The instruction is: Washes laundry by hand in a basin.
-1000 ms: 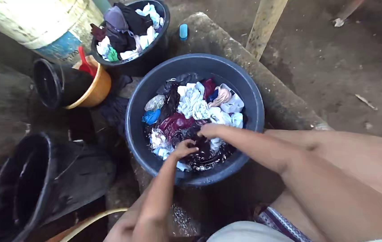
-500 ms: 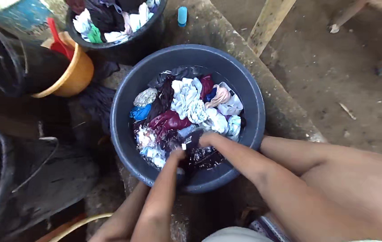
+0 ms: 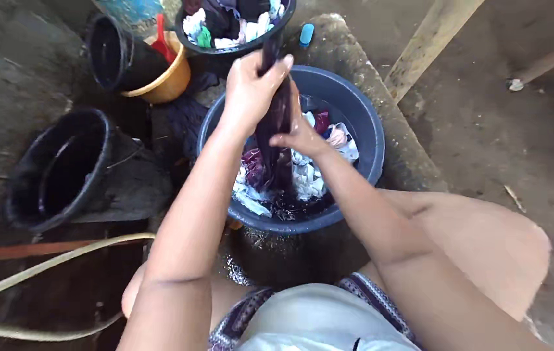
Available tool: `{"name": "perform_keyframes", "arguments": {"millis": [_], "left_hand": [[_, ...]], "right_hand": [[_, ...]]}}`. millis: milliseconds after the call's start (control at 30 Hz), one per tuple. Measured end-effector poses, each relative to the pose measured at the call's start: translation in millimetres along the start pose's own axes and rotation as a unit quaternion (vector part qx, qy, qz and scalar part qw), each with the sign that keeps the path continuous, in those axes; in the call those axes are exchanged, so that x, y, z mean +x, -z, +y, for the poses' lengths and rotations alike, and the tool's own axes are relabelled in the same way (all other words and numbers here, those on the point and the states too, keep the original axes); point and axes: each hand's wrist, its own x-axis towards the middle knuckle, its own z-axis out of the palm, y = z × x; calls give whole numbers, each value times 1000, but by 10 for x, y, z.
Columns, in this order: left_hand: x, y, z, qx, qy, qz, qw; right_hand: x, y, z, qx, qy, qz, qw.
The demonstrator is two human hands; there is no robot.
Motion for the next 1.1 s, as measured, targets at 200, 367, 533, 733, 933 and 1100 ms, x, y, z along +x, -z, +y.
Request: {"name": "perform_keyframes", "arguments": {"millis": [200,367,533,733,933,1100], "left_hand": [[-47,337,1009,-157,-115,71,978],[-391,690,372,-106,-45,186,976],[-1142,317,-1594,-57,385,136,911],[-1586,-484,-1734,-456,479,124,740],[-1498,-583,-1667,-586,406,158,684],[-1204,-762,-1110,-657,352,145,650]], "right_hand": [[-842,-539,793,-133,-256,37,957],[-994,-416,1115,-66,-355,3,932],[-807,-253,740,15,-274,72,959],[-762,-665,324,128,-104,-148,975],[-613,-347,254,391,-173,-96,899],[-710,254,815,324,-297,216,872]]}}
